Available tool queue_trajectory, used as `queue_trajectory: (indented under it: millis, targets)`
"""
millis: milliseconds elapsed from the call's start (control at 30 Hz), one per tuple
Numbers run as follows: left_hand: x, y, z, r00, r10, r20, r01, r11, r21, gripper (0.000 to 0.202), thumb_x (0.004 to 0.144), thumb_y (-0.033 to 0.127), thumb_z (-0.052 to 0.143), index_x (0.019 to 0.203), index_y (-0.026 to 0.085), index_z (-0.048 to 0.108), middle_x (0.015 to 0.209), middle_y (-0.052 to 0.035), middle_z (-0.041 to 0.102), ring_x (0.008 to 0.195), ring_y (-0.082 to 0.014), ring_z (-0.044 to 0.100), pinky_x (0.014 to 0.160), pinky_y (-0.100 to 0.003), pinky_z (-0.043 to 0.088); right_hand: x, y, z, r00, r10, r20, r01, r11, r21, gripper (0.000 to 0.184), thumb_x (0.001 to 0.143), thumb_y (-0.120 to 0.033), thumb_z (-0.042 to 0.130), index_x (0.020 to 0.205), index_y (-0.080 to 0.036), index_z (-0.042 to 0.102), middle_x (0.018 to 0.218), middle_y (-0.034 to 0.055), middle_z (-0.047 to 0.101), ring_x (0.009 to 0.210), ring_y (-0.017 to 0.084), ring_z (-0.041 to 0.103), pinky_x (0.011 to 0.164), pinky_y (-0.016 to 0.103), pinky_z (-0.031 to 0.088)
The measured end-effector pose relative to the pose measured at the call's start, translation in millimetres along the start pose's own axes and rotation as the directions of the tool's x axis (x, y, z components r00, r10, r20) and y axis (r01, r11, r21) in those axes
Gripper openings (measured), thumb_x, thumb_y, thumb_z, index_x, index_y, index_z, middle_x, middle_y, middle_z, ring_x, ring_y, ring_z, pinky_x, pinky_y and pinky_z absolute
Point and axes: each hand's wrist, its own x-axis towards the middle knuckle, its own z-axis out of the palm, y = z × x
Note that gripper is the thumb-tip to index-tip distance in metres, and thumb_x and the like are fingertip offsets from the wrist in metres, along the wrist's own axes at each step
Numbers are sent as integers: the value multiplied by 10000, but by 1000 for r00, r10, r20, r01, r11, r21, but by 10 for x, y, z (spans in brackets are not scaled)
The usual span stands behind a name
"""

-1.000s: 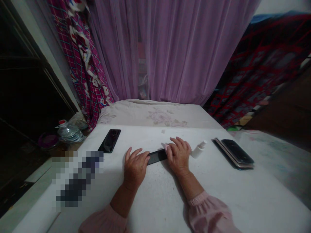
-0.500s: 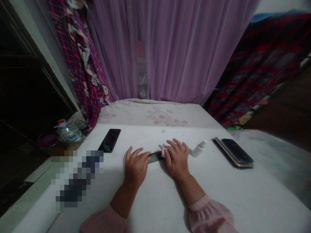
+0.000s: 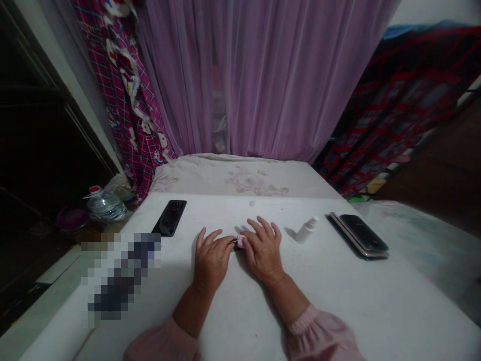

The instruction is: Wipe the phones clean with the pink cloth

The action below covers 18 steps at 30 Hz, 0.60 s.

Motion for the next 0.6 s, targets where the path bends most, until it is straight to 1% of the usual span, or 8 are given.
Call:
queue_trajectory:
  millis: [67, 167, 267, 333, 400, 500, 600]
  targets:
    - [3, -6, 5, 1000, -2, 0, 2, 1000, -1, 201, 964, 219, 498, 1017, 239, 691, 923, -21, 763, 1049, -253, 662, 1124, -541, 286, -23, 166, 5, 997, 74, -37, -75, 996, -43, 215, 946, -277, 484, 998, -260, 691, 1288, 58, 627, 1326, 288, 414, 1086, 499, 202]
    - [4, -13, 15, 1000, -16, 1, 16, 1000, -2, 198, 960, 212, 503, 1006, 245, 692, 927, -18, 762, 1047, -249, 660, 1127, -539, 289, -50, 355, 15, 976, 185, -118, -194, 978, -75, 243, 952, -294, 472, 991, -243, 707, 1259, 79, 641, 1262, 297, 463, 1013, 472, 290]
    - [1, -15, 26, 1000, -27, 0, 27, 1000, 1, 196, 956, 211, 506, 1003, 247, 693, 926, -19, 760, 1048, -249, 661, 1129, -537, 290, -59, 382, 28, 955, 259, -145, -267, 963, -44, 290, 967, -302, 436, 1025, -220, 708, 1210, 90, 671, 1184, 283, 513, 976, 445, 340]
    - [-4, -16, 34, 999, -36, 0, 36, 999, 4, 192, 951, 218, 511, 1004, 246, 693, 920, -23, 759, 1035, -249, 666, 1125, -538, 295, -64, 364, 47, 931, 328, -159, -334, 943, -12, 339, 980, -303, 396, 1021, -195, 714, 1166, 106, 691, 1139, 279, 534, 964, 438, 359]
    - [-10, -17, 42, 999, -44, -4, 44, 999, 6, 187, 947, 222, 515, 1005, 243, 691, 919, -27, 760, 1023, -247, 672, 1117, -536, 306, -78, 365, 79, 914, 378, -148, -380, 925, 18, 386, 985, -298, 362, 989, -167, 725, 1115, 122, 707, 1093, 273, 556, 948, 426, 376]
    - [-17, -19, 54, 999, -30, -35, 30, 1000, 5, 173, 946, 214, 518, 1004, 228, 680, 919, -33, 760, 1014, -249, 674, 1103, -530, 321, -112, 411, 140, 915, 388, -106, -386, 922, 40, 417, 977, -295, 345, 975, -142, 733, 1069, 121, 721, 1049, 258, 577, 938, 407, 383]
    - [-16, -30, 65, 998, -15, -54, 15, 1000, -7, 164, 952, 201, 511, 1004, 215, 666, 916, -33, 760, 1004, -253, 676, 1091, -528, 328, -152, 448, 177, 911, 408, -68, -408, 913, 3, 414, 969, -287, 347, 981, -149, 737, 1089, 109, 721, 1111, 270, 552, 950, 423, 358]
